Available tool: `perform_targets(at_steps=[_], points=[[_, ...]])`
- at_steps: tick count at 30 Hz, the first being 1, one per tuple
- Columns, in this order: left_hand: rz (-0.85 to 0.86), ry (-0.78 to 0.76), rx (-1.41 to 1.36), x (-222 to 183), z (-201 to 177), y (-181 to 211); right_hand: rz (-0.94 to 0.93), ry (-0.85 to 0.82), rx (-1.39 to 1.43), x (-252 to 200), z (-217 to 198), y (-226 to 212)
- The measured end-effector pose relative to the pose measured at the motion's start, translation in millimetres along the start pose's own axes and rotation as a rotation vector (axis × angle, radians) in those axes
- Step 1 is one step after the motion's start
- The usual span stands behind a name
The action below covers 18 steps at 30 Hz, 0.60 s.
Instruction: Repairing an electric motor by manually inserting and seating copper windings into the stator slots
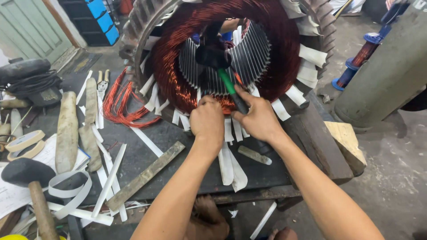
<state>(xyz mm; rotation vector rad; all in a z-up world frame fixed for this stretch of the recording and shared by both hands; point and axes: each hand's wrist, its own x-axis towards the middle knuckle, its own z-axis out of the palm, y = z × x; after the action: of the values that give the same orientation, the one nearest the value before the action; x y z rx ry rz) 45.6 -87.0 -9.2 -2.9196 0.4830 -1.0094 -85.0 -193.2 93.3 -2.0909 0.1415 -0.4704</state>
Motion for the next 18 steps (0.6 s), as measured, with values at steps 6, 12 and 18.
perform_targets(at_steps=[6,12,18], points=[[0.004,0.002,-0.104,9,2,-10,-0.005,0.007,-0.201,-3,2,9],[0.006,-0.062,-0.19,10,6,-18,-0.079,-0.043,-0.15,-26,27,26],[-0.007,-0.074,-0.224,2,-12,-23,-0.044,0.125,-0.019,-36,35,-6]])
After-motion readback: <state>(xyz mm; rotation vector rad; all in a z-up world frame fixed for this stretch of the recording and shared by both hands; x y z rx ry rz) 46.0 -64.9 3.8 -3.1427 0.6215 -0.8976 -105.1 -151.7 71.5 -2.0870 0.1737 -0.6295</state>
